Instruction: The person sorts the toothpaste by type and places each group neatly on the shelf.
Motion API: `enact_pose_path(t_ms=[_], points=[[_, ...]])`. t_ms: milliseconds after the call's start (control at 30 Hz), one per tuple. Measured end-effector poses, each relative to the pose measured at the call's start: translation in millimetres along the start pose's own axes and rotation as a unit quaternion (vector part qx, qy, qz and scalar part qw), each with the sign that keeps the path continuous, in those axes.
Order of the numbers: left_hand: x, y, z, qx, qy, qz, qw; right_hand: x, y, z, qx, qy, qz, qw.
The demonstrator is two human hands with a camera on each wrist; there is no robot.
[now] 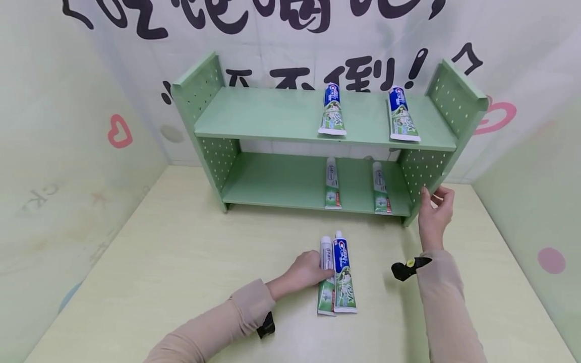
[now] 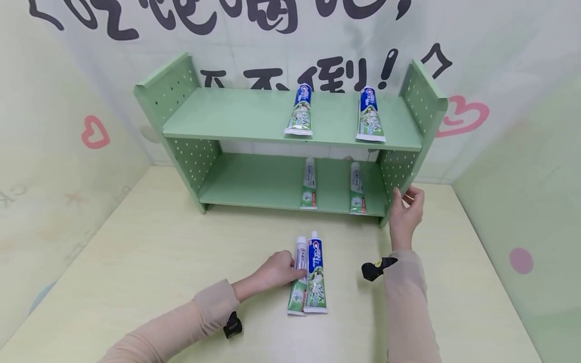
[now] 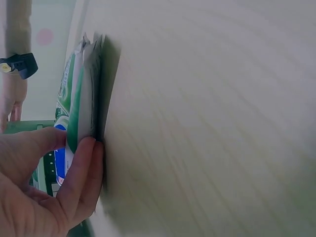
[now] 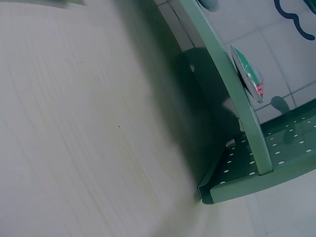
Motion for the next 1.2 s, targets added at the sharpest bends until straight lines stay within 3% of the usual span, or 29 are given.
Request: enact_pose_path(t_ms=[333,800,1033,1200], points=[[8.9,-1.0,1.6,0.002,0.041,0.044,0.9982,-1,2.1,-2,0.004,-0.002,0.003,1.0000],[20.9,2.1,16.8,-0.003,0.016,0.063,0.9979,-2,4.5,-3,0.005,-0.004,0.000,1.0000],[19.6,-0.3,30.9,-0.005,0.021,0.063,0.9978,-1,3.4,-2,0.004,-0.002,0.009,0.9999],[14.7,-6.9,47.7,-0.023,0.012,0.058,0.9980,-3,-0.9,-1,0.002,-0.006,0.005,1.0000]])
Point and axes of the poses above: each hand's wrist, its own y-axis away from the middle knuckle, its own z-axis out of the back of the hand, x = y × z, the point moved 3 cm from there along -y, towards the middle knuckle, and after that the axes turned 13 degrees about -x, right-handed, at the moved point
